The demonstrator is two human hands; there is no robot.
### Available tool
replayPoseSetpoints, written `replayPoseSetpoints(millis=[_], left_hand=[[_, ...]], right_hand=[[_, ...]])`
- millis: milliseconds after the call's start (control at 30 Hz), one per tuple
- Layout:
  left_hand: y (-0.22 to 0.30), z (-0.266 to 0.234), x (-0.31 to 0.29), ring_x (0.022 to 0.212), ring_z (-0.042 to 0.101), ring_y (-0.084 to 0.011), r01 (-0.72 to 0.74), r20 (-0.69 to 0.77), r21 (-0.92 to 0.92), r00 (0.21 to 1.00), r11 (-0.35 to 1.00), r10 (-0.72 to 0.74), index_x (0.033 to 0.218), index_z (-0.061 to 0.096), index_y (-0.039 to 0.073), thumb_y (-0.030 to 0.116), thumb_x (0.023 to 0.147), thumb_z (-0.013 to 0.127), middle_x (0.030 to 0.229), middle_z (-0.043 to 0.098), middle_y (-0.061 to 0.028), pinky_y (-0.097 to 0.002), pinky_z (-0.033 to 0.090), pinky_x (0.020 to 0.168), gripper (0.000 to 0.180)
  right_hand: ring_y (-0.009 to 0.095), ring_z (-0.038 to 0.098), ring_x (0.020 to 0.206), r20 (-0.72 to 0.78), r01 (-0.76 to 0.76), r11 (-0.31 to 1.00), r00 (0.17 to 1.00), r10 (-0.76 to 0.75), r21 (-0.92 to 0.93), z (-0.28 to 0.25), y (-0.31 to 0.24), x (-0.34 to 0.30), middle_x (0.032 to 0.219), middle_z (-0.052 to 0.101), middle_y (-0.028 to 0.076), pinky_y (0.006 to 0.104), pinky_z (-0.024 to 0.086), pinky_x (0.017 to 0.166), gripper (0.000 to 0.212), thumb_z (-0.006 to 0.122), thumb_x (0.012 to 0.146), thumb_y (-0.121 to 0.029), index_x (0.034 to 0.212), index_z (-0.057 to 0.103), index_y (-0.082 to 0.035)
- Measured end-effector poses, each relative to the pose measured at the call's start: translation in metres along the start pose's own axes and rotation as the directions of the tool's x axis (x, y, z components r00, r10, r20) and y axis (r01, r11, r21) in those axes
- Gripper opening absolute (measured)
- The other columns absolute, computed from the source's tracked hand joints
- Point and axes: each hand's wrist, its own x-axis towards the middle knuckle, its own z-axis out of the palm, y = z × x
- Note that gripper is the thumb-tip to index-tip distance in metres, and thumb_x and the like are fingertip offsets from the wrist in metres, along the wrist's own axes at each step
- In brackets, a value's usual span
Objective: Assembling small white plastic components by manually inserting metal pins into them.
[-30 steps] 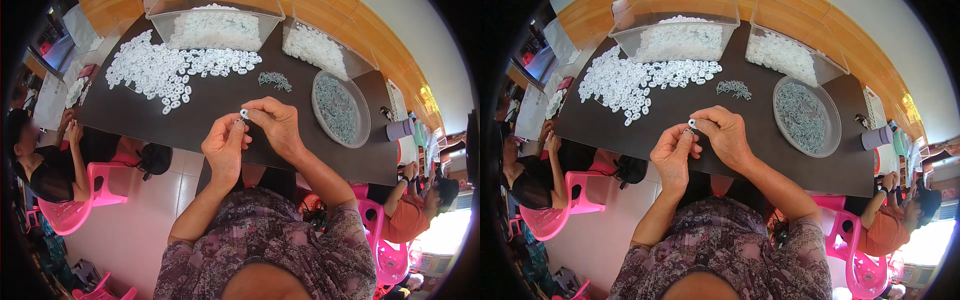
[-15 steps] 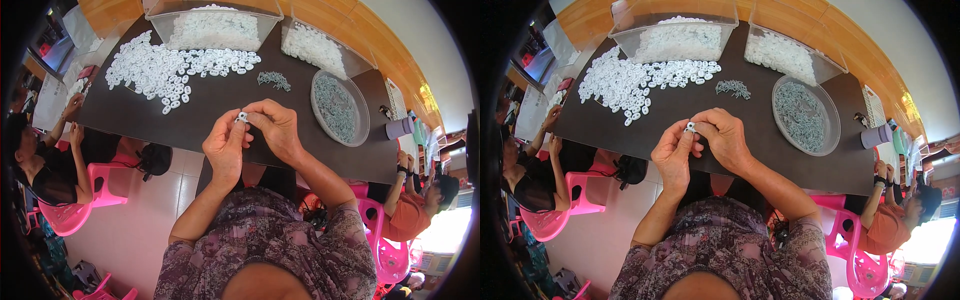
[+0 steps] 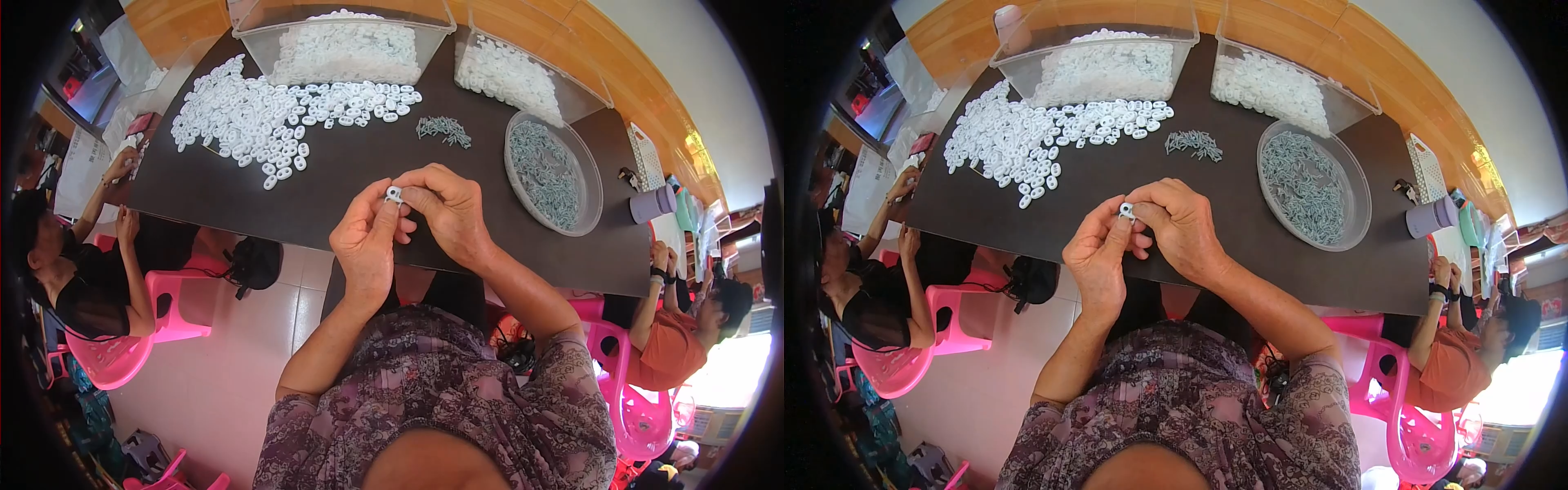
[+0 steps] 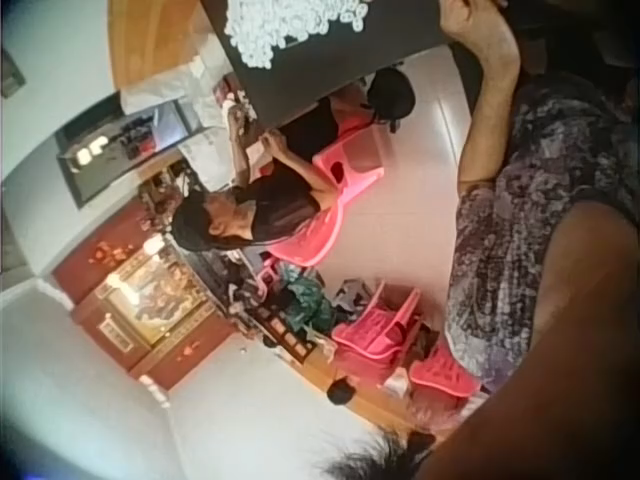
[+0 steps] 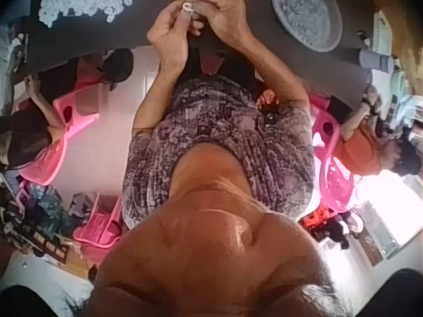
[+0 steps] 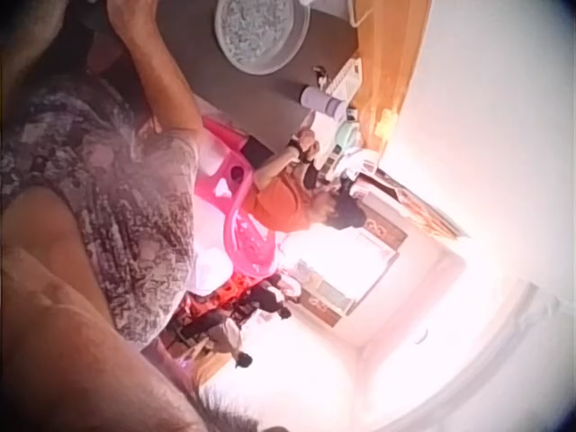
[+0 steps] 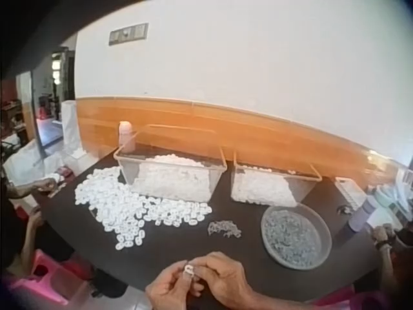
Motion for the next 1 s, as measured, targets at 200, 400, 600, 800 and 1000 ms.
replayPoseSetpoints(millis=[200, 400, 600, 800, 1000], left_hand=[[-0.001, -0.0012, 0.0004, 0.066, 0.057, -0.0086, -0.006, 0.009, 0.036, 1.0, 0.999, 0.006, 0.117, 0.054, -0.004, 0.001, 0.091, 0.052, 0.084, 0.061, -0.0057, -0.0188, 0.046, 0.056, 0.026], [0.0009, -0.0027, 0.0003, 0.066, 0.057, -0.0081, 0.008, 0.006, 0.068, 1.0, 0.998, -0.008, 0.117, 0.054, -0.003, 0.001, 0.092, 0.051, 0.084, 0.061, -0.0048, -0.0188, 0.046, 0.056, 0.026], [0.0003, -0.0045, 0.0006, 0.066, 0.057, -0.0084, 0.017, 0.004, 0.046, 1.0, 0.999, -0.017, 0.117, 0.054, -0.003, 0.002, 0.092, 0.052, 0.083, 0.061, -0.0052, -0.0189, 0.046, 0.056, 0.026], [-0.0009, -0.0055, 0.0014, 0.066, 0.057, -0.0088, 0.019, 0.013, 0.025, 1.0, 1.0, -0.02, 0.117, 0.054, -0.004, 0.002, 0.092, 0.052, 0.083, 0.06, -0.0055, -0.0192, 0.046, 0.056, 0.026], [-0.0026, -0.0068, 0.0016, 0.065, 0.058, -0.0093, 0.031, 0.019, 0.022, 0.999, 0.999, -0.032, 0.117, 0.054, -0.004, 0.001, 0.091, 0.052, 0.082, 0.061, -0.0061, -0.0195, 0.046, 0.055, 0.027]], right_hand=[[0.012, 0.057, 0.065, -0.007, -0.02, 0.999, 1.0, 0.02, 0.029, 0.0002, 0.0004, 0.0, 0.074, 0.058, 0.006, 0.0259, 0.045, 0.06, 0.008, 0.06, 0.08, 0.0, 0.086, 0.065, 0.0], [0.011, 0.058, 0.064, -0.005, -0.001, 1.0, 1.0, 0.001, 0.031, 0.0007, 0.0016, 0.0007, 0.076, 0.059, 0.006, 0.0244, 0.046, 0.059, 0.008, 0.06, 0.081, -0.001, 0.086, 0.065, 0.0], [0.011, 0.057, 0.063, -0.002, -0.012, 1.0, 1.0, 0.012, 0.019, 0.002, 0.002, 0.001, 0.075, 0.059, 0.006, 0.0251, 0.045, 0.059, 0.007, 0.059, 0.081, 0.0, 0.086, 0.065, 0.0], [0.015, 0.057, 0.068, 0.016, -0.023, 1.0, 1.0, 0.023, -0.009, 0.0013, 0.0014, 0.0002, 0.076, 0.059, 0.007, 0.0278, 0.045, 0.063, 0.008, 0.06, 0.08, -0.001, 0.087, 0.064, 0.0], [0.019, 0.056, 0.074, 0.02, 0.001, 0.998, 1.0, 0.0, -0.07, 0.0, 0.004, -0.002, 0.077, 0.06, 0.008, 0.0301, 0.045, 0.067, 0.01, 0.059, 0.079, -0.001, 0.088, 0.064, -0.001]])
